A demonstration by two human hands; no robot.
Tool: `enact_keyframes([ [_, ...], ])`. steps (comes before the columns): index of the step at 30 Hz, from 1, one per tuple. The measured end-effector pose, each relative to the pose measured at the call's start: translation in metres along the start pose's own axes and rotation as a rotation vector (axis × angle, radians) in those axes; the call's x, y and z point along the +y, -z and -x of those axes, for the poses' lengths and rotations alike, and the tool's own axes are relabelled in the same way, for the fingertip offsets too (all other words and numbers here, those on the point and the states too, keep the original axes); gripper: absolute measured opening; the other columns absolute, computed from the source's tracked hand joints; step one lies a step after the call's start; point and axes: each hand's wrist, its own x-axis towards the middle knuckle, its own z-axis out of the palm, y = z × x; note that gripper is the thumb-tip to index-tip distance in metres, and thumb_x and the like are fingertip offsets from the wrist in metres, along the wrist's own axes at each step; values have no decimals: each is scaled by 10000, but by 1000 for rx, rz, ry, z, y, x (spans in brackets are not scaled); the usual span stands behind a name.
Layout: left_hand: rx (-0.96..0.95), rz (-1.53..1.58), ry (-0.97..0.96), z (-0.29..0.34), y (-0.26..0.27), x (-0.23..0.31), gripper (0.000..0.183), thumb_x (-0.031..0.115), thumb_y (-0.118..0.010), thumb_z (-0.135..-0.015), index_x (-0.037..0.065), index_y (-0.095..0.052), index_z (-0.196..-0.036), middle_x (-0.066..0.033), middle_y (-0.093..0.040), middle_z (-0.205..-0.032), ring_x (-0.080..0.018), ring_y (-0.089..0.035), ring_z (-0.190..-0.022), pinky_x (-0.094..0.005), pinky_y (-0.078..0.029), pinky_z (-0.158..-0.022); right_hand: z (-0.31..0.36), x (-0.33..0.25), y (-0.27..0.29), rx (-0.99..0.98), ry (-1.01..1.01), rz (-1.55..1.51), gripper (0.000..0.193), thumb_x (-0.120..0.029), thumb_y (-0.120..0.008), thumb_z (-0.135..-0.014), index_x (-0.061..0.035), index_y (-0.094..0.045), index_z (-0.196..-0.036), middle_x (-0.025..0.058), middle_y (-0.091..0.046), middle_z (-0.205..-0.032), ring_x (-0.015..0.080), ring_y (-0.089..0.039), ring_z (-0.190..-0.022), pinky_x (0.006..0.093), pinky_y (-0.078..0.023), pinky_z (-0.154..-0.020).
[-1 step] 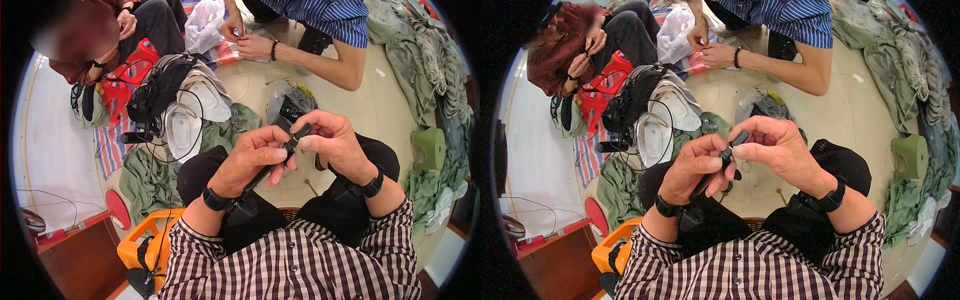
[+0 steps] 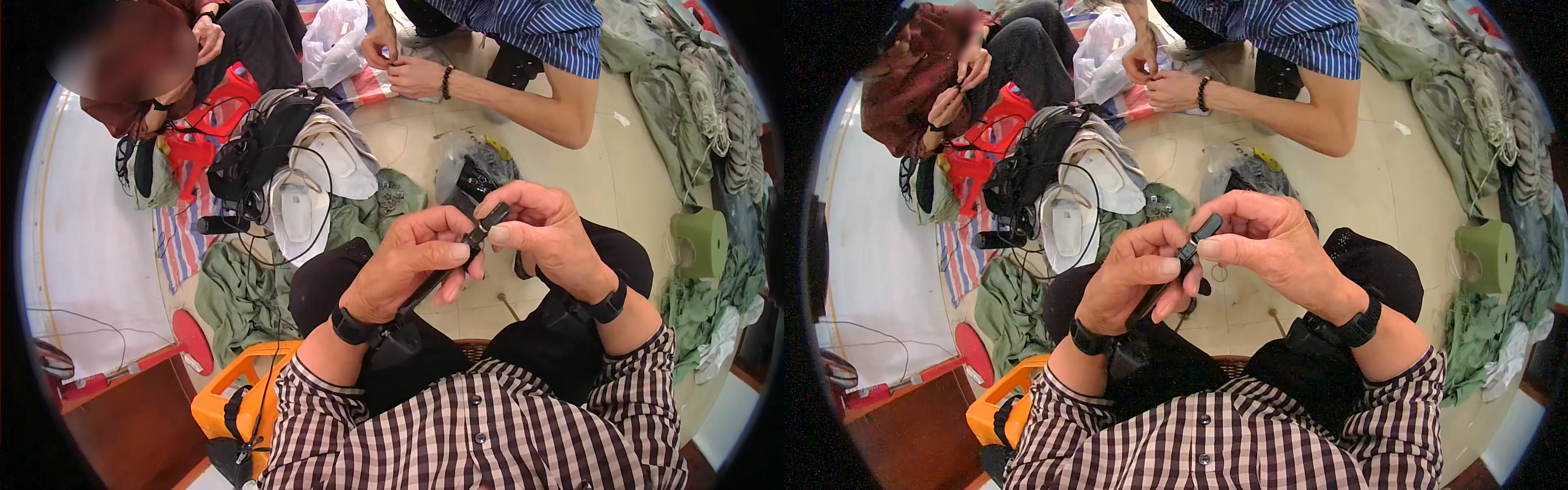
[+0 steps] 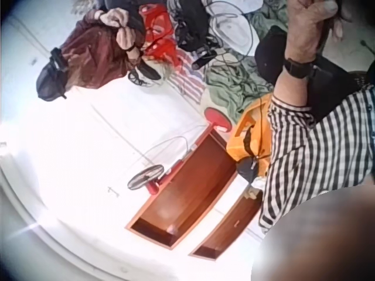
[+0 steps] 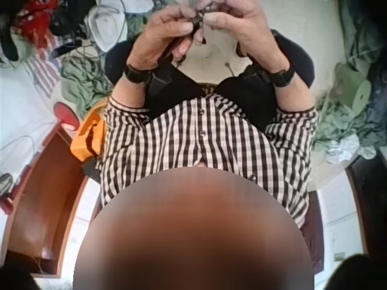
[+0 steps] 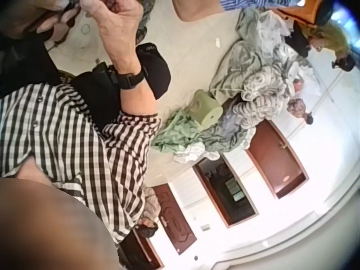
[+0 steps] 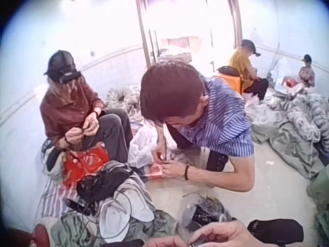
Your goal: Assembling small black strap components by hand, inserting pins and buckles.
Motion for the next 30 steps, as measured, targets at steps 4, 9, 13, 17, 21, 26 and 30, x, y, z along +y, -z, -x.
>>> enact_keyframes([
  [4, 13, -26, -3, 2, -2, 3, 171, 106, -573, -827, -21, -498, -914, -137, -597, -713, -110, -487, -401, -212, -384, -403, -1, -3, 0, -19, -9, -2, 174, -110, -651, -808, -35, -615, -961, -21, -609, -787, 5, -527, -702, 148, -421, -633],
  [9, -28, -29, -23, 4, -1, 5, 168, 135, -567, -862, -12, -528, -933, -120, -620, -760, -103, -548, -479, -190, -427, -445, -5, 13, 1, -27, 87, -105, 180, -114, -612, -838, -11, -592, -984, 24, -625, -807, 67, -559, -707, 199, -455, -646],
  [13, -31, -35, -31, 5, -2, 6, 151, 109, -554, -870, -16, -522, -948, -139, -627, -772, -111, -565, -487, -194, -433, -442, -5, 19, 3, -54, 77, -135, 183, -108, -597, -845, -1, -578, -992, 46, -629, -825, 95, -571, -722, 223, -469, -663],
  [17, -35, -38, -33, 7, -1, 7, 148, 105, -556, -868, -14, -511, -945, -158, -630, -769, -115, -569, -487, -198, -435, -437, -4, 18, 0, -99, 38, -150, 192, -112, -610, -837, -6, -577, -994, 39, -624, -837, 89, -571, -724, 221, -473, -676],
  [21, -39, -13, 7, 7, -1, 8, 143, 104, -557, -867, -10, -505, -937, -170, -631, -770, -118, -567, -483, -199, -435, -436, -2, 7, -2, -113, -19, -66, 218, -104, -626, -825, -11, -576, -1015, 33, -619, -845, 86, -571, -717, 218, -477, -673],
  [26, -38, -32, 34, 7, 0, 9, 152, 95, -563, -861, -15, -497, -944, -170, -633, -765, -120, -566, -480, -201, -437, -430, -3, 10, -1, -124, -41, -114, 231, -96, -629, -820, -13, -573, -1028, 34, -618, -845, 86, -571, -722, 219, -481, -674],
  [30, -37, -43, 15, 8, -1, 9, 154, 94, -566, -859, -15, -494, -939, -161, -636, -758, -120, -569, -482, -205, -439, -421, -4, 15, 0, -121, -17, -123, 235, -100, -635, -816, -14, -572, -1025, 33, -615, -854, 84, -573, -731, 219, -483, -678],
])
